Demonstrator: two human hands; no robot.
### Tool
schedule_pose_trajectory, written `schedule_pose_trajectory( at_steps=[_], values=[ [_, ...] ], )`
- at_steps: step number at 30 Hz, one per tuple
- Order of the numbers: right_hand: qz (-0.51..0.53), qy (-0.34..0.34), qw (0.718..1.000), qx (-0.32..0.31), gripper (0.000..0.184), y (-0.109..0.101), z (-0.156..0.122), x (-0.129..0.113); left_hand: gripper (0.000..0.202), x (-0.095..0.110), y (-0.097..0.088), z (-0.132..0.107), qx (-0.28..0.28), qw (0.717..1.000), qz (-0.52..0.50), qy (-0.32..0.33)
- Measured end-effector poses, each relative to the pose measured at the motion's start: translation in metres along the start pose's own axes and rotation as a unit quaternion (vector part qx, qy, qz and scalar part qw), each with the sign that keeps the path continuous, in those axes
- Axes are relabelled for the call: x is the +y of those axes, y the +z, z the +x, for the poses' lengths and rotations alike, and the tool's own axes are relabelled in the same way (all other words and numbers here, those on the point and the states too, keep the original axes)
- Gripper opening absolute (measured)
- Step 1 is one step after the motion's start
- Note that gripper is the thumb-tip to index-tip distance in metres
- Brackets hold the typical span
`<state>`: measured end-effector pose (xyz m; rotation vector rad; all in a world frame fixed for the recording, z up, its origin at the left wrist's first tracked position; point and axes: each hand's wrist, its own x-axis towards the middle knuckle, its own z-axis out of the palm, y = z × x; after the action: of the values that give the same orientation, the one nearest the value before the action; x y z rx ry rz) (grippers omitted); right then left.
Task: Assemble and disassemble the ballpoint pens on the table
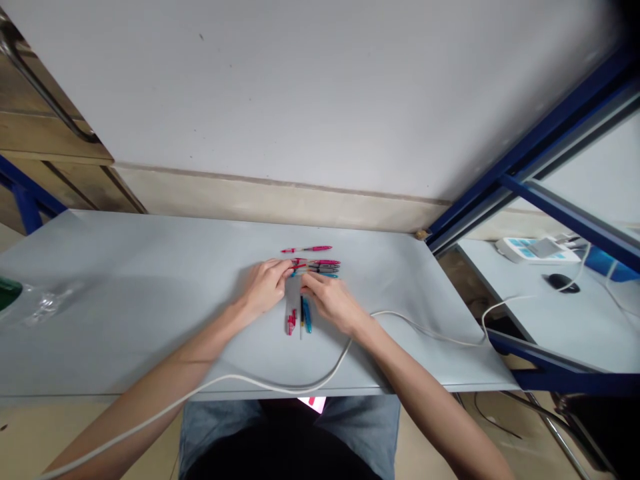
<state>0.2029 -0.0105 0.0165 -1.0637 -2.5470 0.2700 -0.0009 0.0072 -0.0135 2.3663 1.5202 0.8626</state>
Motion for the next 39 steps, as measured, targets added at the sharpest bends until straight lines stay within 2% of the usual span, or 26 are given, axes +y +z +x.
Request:
schedule_pose_trajectory(
  at_steps=[5,12,19,26,33,36,39],
  values=[
    [-0.010,0.010,1.000,-0.022,0.020,0.005,-0.003,0.003,0.023,-0.001,0.002,0.000,0.005,1.000,0.000,-0.001],
    [-0.005,0.026,0.999,-0.025,0.026,-0.003,-0.003,-0.001,0.022,-0.004,0.006,-0.001,-0.001,1.000,-0.006,-0.010],
    [0.145,-0.004,0.989,-0.028,0.047,0.002,-0.004,0.003,0.021,-0.005,0.008,-0.001,-0.009,1.000,-0.019,-0.017],
    [0.200,-0.060,0.978,0.006,0.029,0.011,-0.001,0.010,0.022,-0.006,0.008,-0.001,-0.001,1.000,-0.004,-0.023],
    [0.182,-0.040,0.982,-0.035,0.014,0.016,0.000,0.011,0.024,-0.006,0.009,-0.001,-0.007,1.000,-0.004,-0.030],
    [0.180,-0.045,0.981,-0.052,0.012,0.011,0.002,0.009,0.024,-0.005,0.008,-0.001,-0.011,0.999,-0.003,-0.033],
    [0.218,-0.019,0.975,-0.040,0.019,-0.004,0.003,0.008,0.024,-0.005,0.007,-0.001,-0.014,0.999,-0.010,-0.034]
  ],
)
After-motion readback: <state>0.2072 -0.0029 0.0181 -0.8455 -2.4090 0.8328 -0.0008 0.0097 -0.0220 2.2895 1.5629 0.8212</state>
